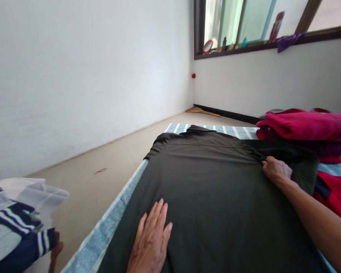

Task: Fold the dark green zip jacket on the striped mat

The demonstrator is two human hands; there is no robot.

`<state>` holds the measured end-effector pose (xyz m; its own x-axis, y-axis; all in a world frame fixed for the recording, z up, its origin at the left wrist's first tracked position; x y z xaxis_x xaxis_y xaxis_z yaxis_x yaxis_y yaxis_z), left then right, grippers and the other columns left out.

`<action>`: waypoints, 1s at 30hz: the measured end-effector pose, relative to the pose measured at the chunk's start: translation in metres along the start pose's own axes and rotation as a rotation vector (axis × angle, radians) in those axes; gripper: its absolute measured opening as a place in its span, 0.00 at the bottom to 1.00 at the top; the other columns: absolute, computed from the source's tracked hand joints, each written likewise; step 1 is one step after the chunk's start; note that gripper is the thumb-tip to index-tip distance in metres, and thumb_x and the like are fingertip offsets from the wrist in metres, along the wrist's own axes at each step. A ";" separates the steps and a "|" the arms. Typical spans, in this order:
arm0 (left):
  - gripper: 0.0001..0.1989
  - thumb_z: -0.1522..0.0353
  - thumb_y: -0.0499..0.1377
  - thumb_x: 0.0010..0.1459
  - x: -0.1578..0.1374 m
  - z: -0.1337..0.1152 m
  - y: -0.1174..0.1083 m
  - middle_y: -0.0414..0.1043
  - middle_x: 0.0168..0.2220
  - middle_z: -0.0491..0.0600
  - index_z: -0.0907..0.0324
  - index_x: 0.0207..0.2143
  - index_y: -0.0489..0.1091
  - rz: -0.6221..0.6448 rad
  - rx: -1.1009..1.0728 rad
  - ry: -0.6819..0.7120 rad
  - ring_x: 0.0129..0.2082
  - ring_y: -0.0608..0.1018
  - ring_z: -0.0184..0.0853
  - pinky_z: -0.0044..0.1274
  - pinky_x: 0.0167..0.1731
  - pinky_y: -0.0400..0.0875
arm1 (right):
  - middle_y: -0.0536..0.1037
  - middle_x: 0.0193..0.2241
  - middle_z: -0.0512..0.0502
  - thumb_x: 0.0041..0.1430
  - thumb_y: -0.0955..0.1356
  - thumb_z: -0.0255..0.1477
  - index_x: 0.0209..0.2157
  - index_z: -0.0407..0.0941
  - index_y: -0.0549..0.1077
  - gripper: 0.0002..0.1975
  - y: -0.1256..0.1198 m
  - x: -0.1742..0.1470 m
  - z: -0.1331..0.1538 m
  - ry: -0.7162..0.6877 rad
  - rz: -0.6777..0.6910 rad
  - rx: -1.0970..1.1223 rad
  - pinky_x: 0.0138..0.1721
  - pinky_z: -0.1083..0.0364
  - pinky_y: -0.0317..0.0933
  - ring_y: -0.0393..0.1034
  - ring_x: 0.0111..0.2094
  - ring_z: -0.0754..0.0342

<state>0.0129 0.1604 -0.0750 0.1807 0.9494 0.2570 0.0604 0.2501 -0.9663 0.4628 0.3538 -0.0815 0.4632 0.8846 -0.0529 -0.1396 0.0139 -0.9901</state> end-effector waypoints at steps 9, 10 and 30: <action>0.23 0.64 0.44 0.64 0.001 -0.002 -0.006 0.58 0.61 0.52 0.57 0.60 0.59 -0.008 -0.011 -0.007 0.60 0.62 0.37 0.35 0.56 0.60 | 0.74 0.42 0.27 0.63 0.56 0.36 0.48 0.39 0.70 0.21 0.001 0.003 -0.006 0.033 -0.007 -0.017 0.37 0.48 0.61 0.70 0.45 0.36; 0.23 0.63 0.45 0.63 0.001 -0.004 -0.005 0.58 0.61 0.52 0.57 0.59 0.60 -0.002 0.009 0.007 0.60 0.62 0.38 0.36 0.56 0.60 | 0.74 0.42 0.27 0.64 0.56 0.36 0.48 0.38 0.70 0.21 0.001 0.003 -0.005 0.030 -0.006 -0.019 0.38 0.48 0.61 0.70 0.45 0.37; 0.27 0.54 0.50 0.59 0.004 -0.015 0.012 0.57 0.61 0.48 0.50 0.58 0.61 0.035 0.088 0.213 0.59 0.64 0.43 0.38 0.54 0.61 | 0.76 0.41 0.34 0.62 0.60 0.34 0.42 0.40 0.72 0.16 -0.011 -0.021 0.007 -0.069 0.033 0.065 0.37 0.54 0.62 0.71 0.43 0.46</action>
<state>0.0288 0.1641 -0.0859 0.3851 0.8985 0.2106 -0.0343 0.2420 -0.9697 0.4488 0.3379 -0.0683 0.3968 0.9149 -0.0743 -0.2112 0.0122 -0.9774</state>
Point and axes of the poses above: each hand's wrist, its own x-axis towards the middle knuckle, its own y-axis out of the palm, z = x × y, the point moved 7 cm from there along x, towards the middle knuckle
